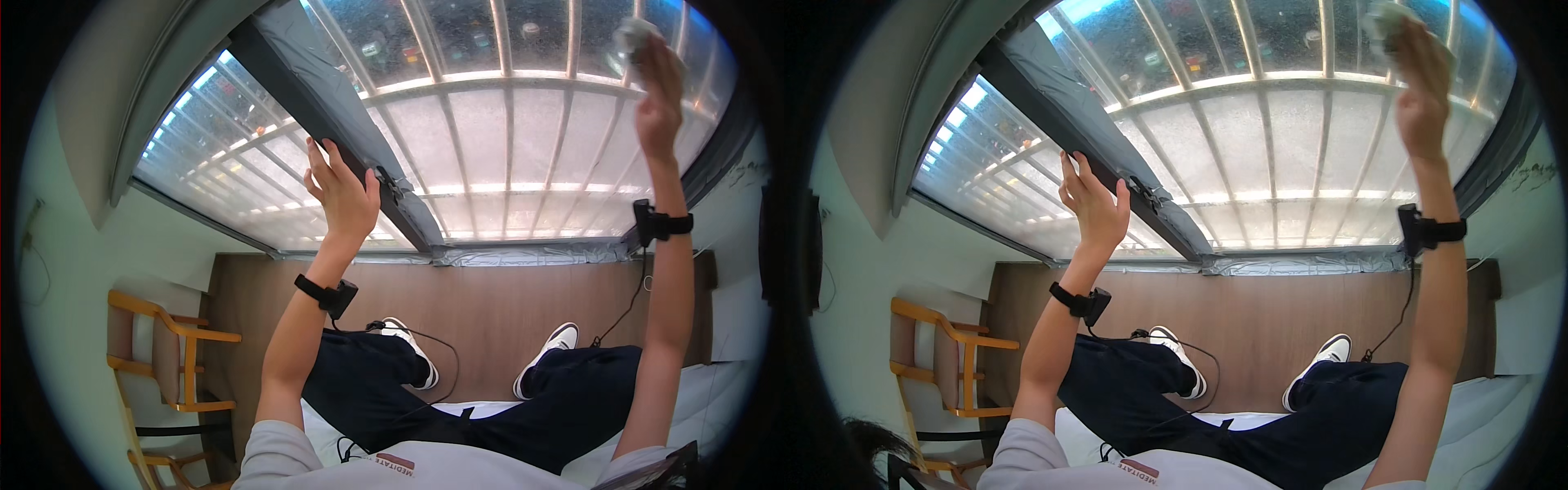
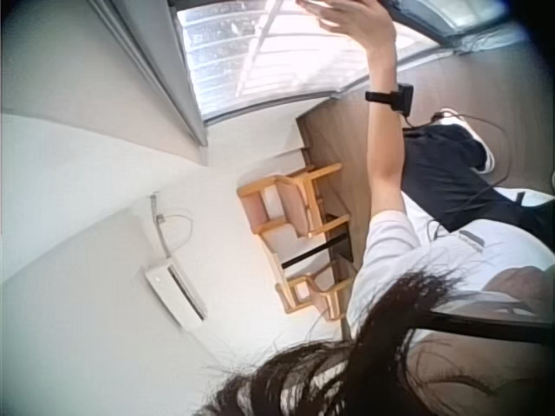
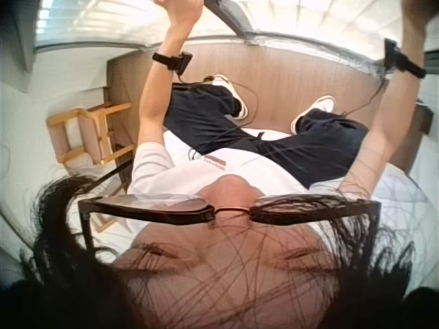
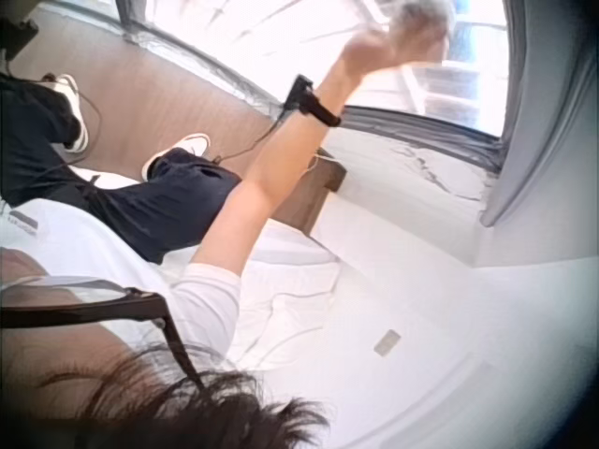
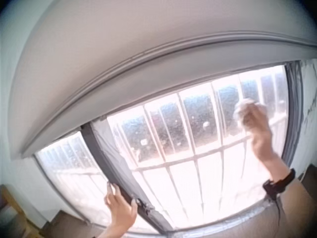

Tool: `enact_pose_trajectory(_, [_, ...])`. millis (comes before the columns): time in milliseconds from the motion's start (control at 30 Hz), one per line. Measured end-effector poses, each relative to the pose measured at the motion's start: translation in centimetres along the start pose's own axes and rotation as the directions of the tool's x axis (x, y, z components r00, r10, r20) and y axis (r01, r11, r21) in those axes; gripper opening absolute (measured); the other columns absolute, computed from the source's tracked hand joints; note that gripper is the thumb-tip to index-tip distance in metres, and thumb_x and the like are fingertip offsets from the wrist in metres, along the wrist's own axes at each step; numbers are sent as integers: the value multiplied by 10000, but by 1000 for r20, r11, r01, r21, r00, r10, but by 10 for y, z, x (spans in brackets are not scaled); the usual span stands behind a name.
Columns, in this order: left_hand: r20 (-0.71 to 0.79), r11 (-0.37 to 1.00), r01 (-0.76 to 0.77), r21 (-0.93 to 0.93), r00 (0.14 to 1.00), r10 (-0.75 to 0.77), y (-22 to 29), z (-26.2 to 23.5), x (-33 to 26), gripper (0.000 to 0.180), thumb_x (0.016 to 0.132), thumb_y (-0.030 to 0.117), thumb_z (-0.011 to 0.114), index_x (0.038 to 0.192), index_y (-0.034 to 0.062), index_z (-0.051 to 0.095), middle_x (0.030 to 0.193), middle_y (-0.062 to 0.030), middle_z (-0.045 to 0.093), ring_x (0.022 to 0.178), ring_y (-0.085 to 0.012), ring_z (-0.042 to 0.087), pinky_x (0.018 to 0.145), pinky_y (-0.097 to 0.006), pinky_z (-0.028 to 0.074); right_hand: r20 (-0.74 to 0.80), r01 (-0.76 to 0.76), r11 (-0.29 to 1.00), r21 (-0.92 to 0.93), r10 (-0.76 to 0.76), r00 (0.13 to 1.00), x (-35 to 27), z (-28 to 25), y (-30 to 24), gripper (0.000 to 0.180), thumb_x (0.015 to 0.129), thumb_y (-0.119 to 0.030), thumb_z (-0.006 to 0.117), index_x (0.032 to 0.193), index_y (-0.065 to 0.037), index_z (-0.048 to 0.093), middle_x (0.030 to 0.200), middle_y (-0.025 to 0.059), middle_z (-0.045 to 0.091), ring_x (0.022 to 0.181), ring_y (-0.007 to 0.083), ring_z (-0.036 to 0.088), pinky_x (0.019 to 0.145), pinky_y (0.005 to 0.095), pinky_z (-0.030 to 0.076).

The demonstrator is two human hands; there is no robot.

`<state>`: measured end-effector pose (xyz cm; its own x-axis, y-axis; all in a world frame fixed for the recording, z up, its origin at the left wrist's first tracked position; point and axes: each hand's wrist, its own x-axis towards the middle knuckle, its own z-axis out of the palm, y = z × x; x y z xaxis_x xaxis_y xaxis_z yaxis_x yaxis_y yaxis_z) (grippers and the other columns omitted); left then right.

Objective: The person is cleaning the glass of a window using a white cloth.

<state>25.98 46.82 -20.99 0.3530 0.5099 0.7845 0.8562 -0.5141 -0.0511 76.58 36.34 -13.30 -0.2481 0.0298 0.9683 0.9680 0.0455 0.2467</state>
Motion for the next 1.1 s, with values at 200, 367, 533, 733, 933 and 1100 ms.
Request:
enact_pose_trajectory(200, [27, 998, 17, -61, 1000, -15, -9, -21, 6, 892, 920, 245, 695, 1576, -64, 176, 1605, -315, 195, 1473, -459, 244, 1155, -595, 173, -145, -356, 897, -261, 328, 933, -62, -37, 81, 742, 808, 153, 444, 1485, -118, 579, 1524, 88, 569, 1379, 277, 563, 1127, 354, 488])
enact_pose_trajectory(367, [-149, 994, 29, -106, 988, -44, -9, -12, 20, 904, 897, 291, 737, 1555, -50, 220, 1580, -283, 256, 1446, -443, 284, 1157, -564, 188, -317, -584, 788, -194, 513, 798, -96, -36, 114, 586, 813, 102, 458, 1356, 12, 659, 1413, 186, 644, 1289, 321, 635, 1093, 364, 509])
enact_pose_trajectory(533, [-184, 993, 76, -95, 978, -93, -18, -19, 31, 873, 893, 297, 757, 1524, -43, 259, 1530, -259, 299, 1415, -425, 305, 1131, -569, 211, -436, -966, 249, -73, 863, 255, -60, -25, 98, 531, 836, 83, 429, 1303, 57, 680, 1314, 268, 678, 1171, 349, 703, 1024, 341, 554])
enact_pose_trajectory(733, [-93, 959, 224, -173, 966, -242, -9, -24, 50, 789, 866, 265, 808, 1421, -37, 334, 1336, -260, 473, 1251, -382, 460, 1029, -522, 331, -488, -862, 480, 165, 799, 351, 3, -2, 66, 529, 832, 74, 413, 1279, 55, 696, 1250, 265, 707, 1116, 321, 727, 1001, 341, 574])
enact_pose_trajectory(933, [-132, 946, 219, -239, 958, -255, -17, -23, 62, 672, 869, 254, 796, 1268, -19, 329, 896, -271, 663, 821, -485, 676, 763, -544, 529, -340, -514, 857, -38, 472, 813, 74, 45, -46, 636, 771, 116, 418, 1354, 20, 655, 1329, 215, 685, 1202, 360, 687, 1061, 432, 559])
enact_pose_trajectory(1100, [-39, 932, 331, -145, 940, -340, -1, -32, 77, 524, 915, 285, 716, 1165, -29, 379, 878, -256, 682, 713, -446, 710, 598, -518, 570, -387, -335, 938, -92, 277, 880, 93, 66, -89, 675, 748, 157, 461, 1371, -14, 656, 1371, 185, 670, 1283, 384, 630, 1061, 425, 561])
